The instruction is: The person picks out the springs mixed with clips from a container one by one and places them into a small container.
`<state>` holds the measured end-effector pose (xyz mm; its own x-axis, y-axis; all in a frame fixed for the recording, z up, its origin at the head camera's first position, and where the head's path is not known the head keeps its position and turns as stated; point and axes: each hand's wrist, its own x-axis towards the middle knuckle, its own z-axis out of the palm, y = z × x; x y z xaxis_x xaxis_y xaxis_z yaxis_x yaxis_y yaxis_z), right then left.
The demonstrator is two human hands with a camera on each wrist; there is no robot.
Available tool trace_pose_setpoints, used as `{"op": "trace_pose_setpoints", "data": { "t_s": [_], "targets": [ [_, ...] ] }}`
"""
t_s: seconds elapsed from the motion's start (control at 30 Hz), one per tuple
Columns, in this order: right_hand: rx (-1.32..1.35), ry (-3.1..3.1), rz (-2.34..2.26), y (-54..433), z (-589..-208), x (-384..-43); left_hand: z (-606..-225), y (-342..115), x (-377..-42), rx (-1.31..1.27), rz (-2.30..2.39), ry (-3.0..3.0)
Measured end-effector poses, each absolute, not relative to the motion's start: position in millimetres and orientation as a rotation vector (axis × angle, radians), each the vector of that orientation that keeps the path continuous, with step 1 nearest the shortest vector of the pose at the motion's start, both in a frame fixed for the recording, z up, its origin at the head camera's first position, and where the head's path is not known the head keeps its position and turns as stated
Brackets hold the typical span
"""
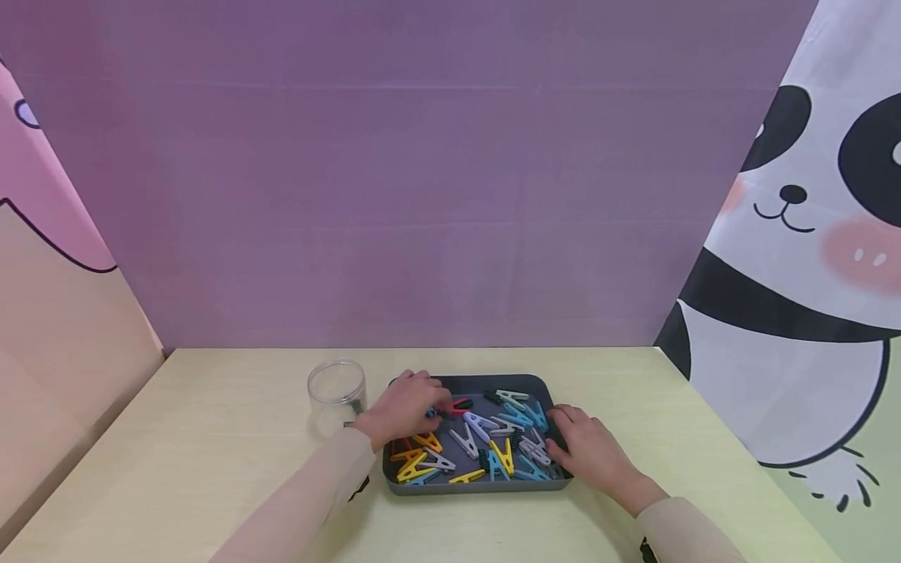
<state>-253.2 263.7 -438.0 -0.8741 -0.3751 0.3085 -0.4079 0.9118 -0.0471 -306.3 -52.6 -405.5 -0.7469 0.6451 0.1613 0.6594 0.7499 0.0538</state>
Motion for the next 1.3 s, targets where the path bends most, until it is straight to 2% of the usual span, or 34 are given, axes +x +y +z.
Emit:
{"op": "trace_pose_setpoints", "data": {
  "t_s": [0.87,1.3],
  "targets": [
    [0.583,-2.790,0.157,262,-435,-252,-372,-93,-299,-1.028,-0.167,-2.691],
    [0.583,-2.785,0.149,262,-436,-253,-364,-122,-290,-0.930,-0.224,-2.654]
  ]
}}
